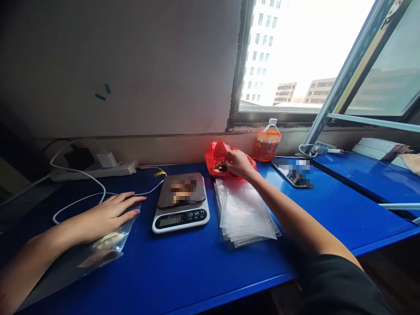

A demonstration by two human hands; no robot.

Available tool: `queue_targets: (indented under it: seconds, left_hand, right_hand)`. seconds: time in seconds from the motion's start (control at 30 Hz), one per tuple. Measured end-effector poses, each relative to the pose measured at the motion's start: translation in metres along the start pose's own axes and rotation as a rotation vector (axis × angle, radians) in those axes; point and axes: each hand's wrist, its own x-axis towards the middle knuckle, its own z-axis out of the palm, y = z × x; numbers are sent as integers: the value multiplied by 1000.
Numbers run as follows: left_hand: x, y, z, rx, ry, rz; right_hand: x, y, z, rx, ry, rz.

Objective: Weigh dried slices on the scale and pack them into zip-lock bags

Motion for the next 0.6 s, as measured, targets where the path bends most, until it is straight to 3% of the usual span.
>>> queue_targets:
  seconds: [0.13,0.37,0.6]
  left_hand:
    - [1,-3,2,-13,25,18]
    - [5,-6,5,2,49,16]
    - [3,-9,6,-11,78,44]
  right_hand:
    - [-9,-11,1,-64,-75,-104]
    - [-9,-21,11,-98,-40,-44]
    - [0,-23,8,48,13,-66]
